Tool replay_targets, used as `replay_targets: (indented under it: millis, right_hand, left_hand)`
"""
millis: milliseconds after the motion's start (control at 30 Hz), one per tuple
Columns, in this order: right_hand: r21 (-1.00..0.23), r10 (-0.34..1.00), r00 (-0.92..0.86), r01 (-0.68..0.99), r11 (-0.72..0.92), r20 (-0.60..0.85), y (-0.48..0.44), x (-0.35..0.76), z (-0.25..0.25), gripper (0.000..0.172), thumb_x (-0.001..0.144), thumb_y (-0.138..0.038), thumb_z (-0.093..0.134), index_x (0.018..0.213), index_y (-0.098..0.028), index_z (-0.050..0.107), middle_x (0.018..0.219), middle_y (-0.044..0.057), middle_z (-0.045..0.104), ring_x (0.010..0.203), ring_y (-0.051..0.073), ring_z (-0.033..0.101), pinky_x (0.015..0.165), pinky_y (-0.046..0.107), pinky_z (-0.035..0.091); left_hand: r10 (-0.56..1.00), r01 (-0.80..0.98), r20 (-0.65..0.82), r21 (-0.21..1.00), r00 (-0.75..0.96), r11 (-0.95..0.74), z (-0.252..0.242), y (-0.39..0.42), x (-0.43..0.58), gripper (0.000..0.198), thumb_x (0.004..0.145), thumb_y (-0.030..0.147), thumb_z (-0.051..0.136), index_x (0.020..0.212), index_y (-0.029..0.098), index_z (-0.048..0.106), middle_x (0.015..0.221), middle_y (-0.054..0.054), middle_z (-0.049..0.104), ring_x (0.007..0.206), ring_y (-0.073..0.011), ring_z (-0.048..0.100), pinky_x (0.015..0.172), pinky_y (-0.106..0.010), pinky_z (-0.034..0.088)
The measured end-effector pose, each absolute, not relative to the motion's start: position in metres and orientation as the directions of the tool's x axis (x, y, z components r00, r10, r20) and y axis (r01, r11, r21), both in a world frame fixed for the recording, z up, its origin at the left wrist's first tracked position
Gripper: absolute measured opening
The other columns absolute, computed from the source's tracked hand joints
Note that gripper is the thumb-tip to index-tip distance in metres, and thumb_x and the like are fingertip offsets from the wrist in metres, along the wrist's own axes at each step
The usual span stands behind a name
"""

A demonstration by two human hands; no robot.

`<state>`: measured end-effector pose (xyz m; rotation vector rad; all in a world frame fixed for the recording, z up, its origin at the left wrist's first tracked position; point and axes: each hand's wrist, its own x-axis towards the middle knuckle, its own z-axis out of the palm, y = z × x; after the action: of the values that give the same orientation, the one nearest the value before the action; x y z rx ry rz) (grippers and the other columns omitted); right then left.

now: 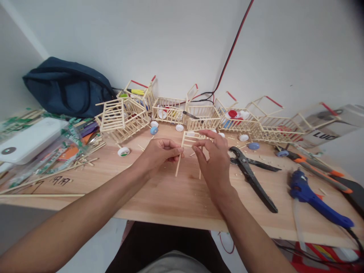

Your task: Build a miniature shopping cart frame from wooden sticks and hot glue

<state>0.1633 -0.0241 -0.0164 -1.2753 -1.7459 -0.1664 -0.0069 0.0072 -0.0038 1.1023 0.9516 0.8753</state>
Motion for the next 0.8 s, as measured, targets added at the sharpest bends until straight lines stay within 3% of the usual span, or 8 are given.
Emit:
replay_targets:
  millis: [267, 467, 800]
  right_hand:
    - [-0.382, 0.681, -0.034, 0.807, 0.451, 0.732, -0.017, 0.161, -0.013, 0.008, 0.088, -0.024, 0.054, 0.083, -0.021, 0.059, 0.122, 0.01, 0.056, 0.115, 0.024, 0.05, 0.096, 0.045, 0.041]
    - [-0.317, 0.655, -0.109, 0.808, 0.496, 0.748, -0.012, 0.16, -0.002, 0.006, 0.087, -0.02, 0.056, 0.082, -0.02, 0.06, 0.124, 0.011, 0.055, 0.114, 0.024, 0.05, 0.097, 0.044, 0.041]
    - [-0.389, 0.666, -0.129, 0.724, 0.57, 0.735, 0.002, 0.152, -0.003, 0.01, 0.089, -0.022, 0.051, 0.084, -0.019, 0.059, 0.126, 0.013, 0.054, 0.114, 0.023, 0.054, 0.09, 0.041, 0.05]
  left_hand:
    - [0.924, -0.13, -0.171, 0.965, 0.343, 0.227, -0.002, 0.011, -0.009, 0.03, 0.058, 0.033, 0.082, 0.065, 0.01, 0.064, 0.059, -0.001, 0.062, 0.051, -0.0055, 0.051, 0.054, -0.019, 0.043]
    - [0.933, -0.193, -0.129, 0.96, 0.337, 0.202, -0.002, 0.014, -0.012, 0.031, 0.058, 0.033, 0.082, 0.067, 0.011, 0.063, 0.066, -0.002, 0.066, 0.054, -0.0052, 0.053, 0.06, -0.021, 0.047]
    - [0.956, -0.207, -0.06, 0.971, 0.286, 0.123, -0.002, 0.019, -0.02, 0.029, 0.061, 0.033, 0.08, 0.066, 0.011, 0.063, 0.064, -0.003, 0.065, 0.053, -0.0057, 0.053, 0.057, -0.02, 0.045]
